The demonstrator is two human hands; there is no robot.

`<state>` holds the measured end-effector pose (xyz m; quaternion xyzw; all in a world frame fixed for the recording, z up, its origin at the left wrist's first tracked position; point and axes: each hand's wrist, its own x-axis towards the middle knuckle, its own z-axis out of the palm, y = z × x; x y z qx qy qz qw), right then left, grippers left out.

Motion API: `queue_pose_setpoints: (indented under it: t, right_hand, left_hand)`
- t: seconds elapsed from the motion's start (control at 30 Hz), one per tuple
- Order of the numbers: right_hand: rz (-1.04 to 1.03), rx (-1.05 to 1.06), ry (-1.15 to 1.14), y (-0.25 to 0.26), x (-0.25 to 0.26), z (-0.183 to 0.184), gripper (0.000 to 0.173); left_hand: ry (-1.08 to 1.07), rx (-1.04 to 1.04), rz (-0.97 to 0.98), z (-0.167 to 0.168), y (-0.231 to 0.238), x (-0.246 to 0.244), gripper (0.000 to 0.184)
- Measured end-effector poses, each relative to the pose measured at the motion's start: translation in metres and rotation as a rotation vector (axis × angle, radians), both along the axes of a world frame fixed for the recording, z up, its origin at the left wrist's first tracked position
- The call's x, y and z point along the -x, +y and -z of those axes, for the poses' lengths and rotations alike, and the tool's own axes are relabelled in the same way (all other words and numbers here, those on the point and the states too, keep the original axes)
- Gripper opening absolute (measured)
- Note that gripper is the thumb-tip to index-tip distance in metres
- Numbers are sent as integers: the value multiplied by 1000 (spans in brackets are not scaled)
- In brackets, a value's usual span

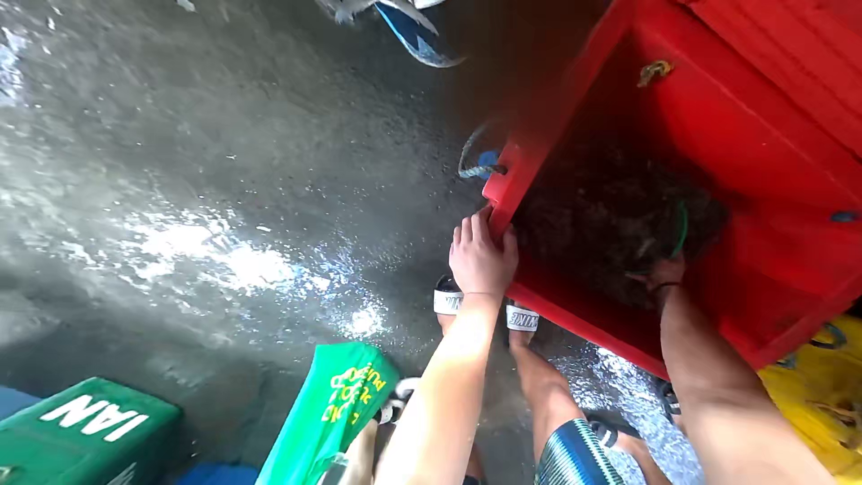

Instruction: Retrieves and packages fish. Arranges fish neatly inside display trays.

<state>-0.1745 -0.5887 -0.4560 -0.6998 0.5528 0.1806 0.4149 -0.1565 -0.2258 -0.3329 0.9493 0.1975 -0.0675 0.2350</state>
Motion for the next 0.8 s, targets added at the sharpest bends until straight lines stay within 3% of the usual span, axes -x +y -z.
queue_pose_setpoints:
  t: [0.17,0.3,0.37,0.5,0.8]
  right_hand:
    - [-65,-79,-37,37,-43,31,63]
    - [-240,-96,11,75,-86,64,52]
    - [-292,-155,-24,94,-109,73,62]
    - [-306,-339,-90,102,-116,52,52]
    - [-230,-539,-35,84,-56,21,68]
  left_hand:
    - [-57,-23,2,4,1,5,41]
    - [-39,0,28,-2,2,6,42]
    - [-33,8,46,-4,4,6,43]
    - [-19,12,52,-3,4,7,43]
    - [17,-54,62,4,2,5,44]
